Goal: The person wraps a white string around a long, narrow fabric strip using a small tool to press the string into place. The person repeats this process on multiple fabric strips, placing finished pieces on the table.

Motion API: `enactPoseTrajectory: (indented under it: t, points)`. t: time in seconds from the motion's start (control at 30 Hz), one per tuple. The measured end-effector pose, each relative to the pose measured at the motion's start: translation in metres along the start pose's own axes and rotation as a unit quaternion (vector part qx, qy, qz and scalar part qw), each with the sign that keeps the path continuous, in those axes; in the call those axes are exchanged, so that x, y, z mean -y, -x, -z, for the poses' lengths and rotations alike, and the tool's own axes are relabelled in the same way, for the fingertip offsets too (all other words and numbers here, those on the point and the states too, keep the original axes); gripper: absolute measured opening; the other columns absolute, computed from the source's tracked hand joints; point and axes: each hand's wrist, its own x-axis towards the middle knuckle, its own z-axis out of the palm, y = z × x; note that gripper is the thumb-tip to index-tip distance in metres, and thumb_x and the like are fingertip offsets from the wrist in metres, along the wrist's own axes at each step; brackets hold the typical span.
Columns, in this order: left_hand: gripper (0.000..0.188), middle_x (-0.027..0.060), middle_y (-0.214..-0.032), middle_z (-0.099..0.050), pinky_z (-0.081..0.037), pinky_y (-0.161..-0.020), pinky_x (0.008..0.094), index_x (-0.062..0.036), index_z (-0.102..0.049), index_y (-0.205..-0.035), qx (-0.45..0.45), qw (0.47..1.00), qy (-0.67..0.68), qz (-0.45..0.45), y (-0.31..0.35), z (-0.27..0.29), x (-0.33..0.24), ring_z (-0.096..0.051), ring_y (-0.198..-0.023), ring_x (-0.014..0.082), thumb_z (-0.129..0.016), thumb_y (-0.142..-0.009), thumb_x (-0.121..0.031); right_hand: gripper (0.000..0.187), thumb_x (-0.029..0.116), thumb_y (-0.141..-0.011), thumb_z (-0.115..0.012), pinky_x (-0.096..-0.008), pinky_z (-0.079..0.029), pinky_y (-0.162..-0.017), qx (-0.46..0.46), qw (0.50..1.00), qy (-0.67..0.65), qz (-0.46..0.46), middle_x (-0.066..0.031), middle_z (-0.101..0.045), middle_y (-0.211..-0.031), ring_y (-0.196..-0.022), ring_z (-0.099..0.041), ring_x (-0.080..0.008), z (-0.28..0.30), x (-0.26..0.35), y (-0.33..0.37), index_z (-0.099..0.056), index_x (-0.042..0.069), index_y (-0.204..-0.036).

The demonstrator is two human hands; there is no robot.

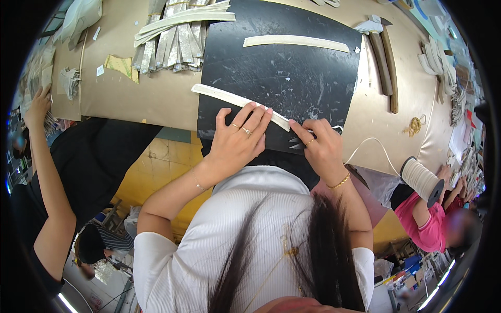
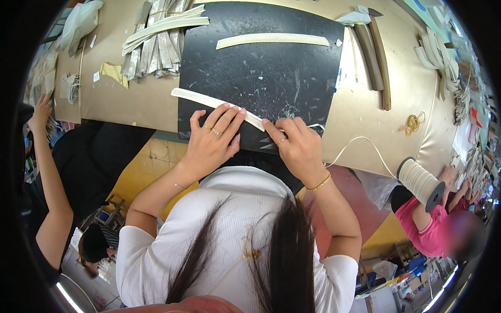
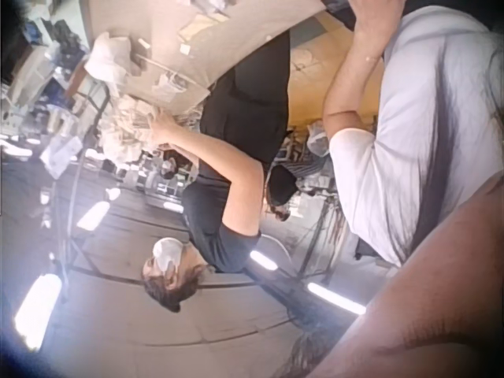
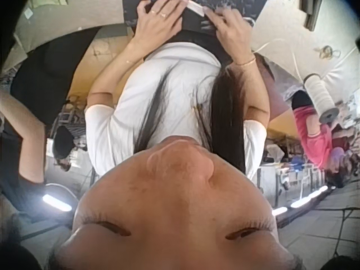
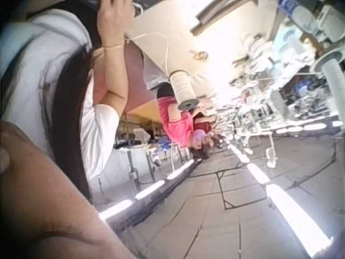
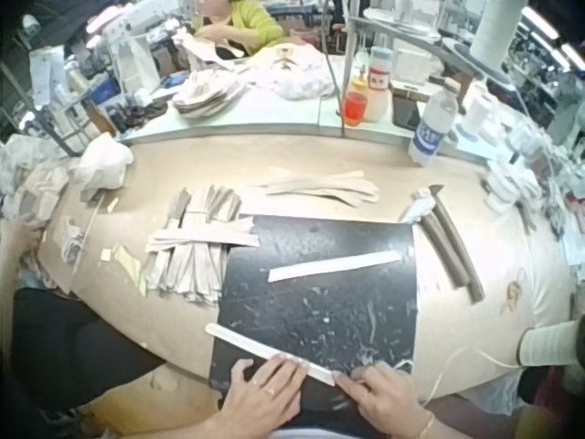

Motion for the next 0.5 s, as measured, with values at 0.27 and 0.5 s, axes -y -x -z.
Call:
enactPoseTrajectory:
  t: [0.27, 0.5]
  points:
    - [0.058, 0.0048, -0.140, -0.055, -0.032, -0.104, 0.0529, -0.0113, -0.058, -0.141, -0.006, 0.999, -0.036, 0.002, 0.0030, -0.0074, -0.0044, -0.047, -0.136, 0.0202, -0.070, -0.086, -0.025, 0.053, -0.006, -0.069, -0.064, -0.0325, -0.050, -0.060, 0.009, 1.000, 0.011, 0.006, -0.0028, -0.060, -0.091, -0.076, -0.060, -0.0195, -0.0019, -0.0003, 0.0038, -0.075, 0.013, -0.118]
    - [0.058, 0.0061, -0.138, -0.054, -0.032, -0.103, 0.0540, -0.0180, -0.059, -0.141, 0.002, 0.999, -0.044, 0.000, 0.0032, -0.0070, -0.0058, -0.047, -0.135, 0.0225, -0.072, -0.086, -0.028, 0.052, -0.005, -0.070, -0.065, -0.0318, -0.050, -0.060, 0.014, 1.000, 0.017, 0.007, -0.0018, -0.060, -0.091, -0.076, -0.059, -0.0185, -0.0017, 0.0010, 0.0035, -0.075, 0.013, -0.118]
